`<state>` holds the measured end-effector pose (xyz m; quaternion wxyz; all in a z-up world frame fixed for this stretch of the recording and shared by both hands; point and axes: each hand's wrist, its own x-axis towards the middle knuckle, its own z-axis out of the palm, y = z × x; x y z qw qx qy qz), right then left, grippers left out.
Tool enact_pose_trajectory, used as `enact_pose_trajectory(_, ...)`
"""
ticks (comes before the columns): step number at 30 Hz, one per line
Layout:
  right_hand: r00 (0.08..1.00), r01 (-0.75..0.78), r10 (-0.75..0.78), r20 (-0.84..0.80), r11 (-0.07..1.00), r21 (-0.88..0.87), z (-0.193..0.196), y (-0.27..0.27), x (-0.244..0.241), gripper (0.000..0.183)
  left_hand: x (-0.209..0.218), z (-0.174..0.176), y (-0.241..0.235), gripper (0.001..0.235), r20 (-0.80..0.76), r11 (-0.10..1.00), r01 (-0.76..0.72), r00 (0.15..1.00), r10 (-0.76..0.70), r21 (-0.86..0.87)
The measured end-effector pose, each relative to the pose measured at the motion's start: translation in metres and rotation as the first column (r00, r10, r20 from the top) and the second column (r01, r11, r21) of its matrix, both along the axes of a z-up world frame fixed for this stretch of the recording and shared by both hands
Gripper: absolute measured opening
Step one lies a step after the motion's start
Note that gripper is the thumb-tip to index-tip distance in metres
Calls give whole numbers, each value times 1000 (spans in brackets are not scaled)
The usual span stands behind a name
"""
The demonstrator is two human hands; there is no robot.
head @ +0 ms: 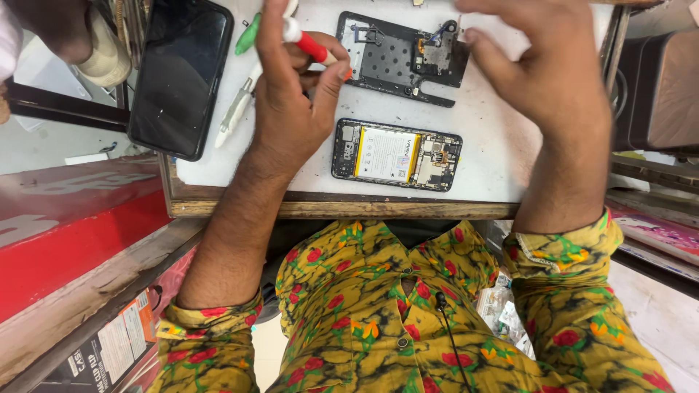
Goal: The person cleans a small internal component with a cotton swab, then places it into the phone chassis. They connect a ribbon cable, position the motherboard, and use a screwdriver to secure components inside the phone.
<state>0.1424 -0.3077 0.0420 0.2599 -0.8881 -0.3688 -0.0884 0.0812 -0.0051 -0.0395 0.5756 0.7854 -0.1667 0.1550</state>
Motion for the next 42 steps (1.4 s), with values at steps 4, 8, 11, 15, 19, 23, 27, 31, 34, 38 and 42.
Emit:
enact_pose_trajectory(4,983,175,-176,46,984,18,10,-12,-26,27,-3,-3,-4,73,39,998,60,997,-60,1)
enact_pose_trajectory(8,976,204,-209,64,976,81,-2,-2,-64,16,-4,-3,-4,72,51,999,37,998,-37,7)
enact_pose_trajectory(11,992,122,-122,-11,973,195,-35,30,-89,19,-4,-3,-4,71,56,1000,10,998,-10,7)
enact_pose_trajectory(15,984,170,-158,-80,968,185,-44,38,-116,22,-2,-7,-3,70,43,999,-9,999,7,42)
enact_pose_trajectory(19,975,213,-192,-109,947,241,-47,40,-114,20,-1,-10,-2,69,42,999,19,999,-20,42)
enact_pose_trajectory(23,979,192,-170,-110,953,236,-49,40,-113,19,-2,-6,-2,68,10,1000,11,1000,-11,10)
enact_pose_trajectory(27,982,169,-142,-121,953,253,-50,40,-115,20,-12,0,1,64,-65,988,2,998,-12,-153)
enact_pose_trajectory(31,991,126,-111,-73,962,241,-51,40,-113,21,-40,3,5,69,-124,905,29,988,-91,-425)
enact_pose_trajectory(34,998,69,-66,-23,984,166,-49,41,-114,20,-57,-3,10,71,-181,892,-17,981,-73,-451)
enact_pose_trajectory(38,1000,-14,14,-7,1000,25,-39,56,-119,24,-61,-8,11,72,-202,893,-64,979,-31,-446)
enact_pose_trajectory(42,998,-43,39,-48,996,-75,-39,90,-139,33,-61,-11,10,71,-227,889,-62,973,-48,-453)
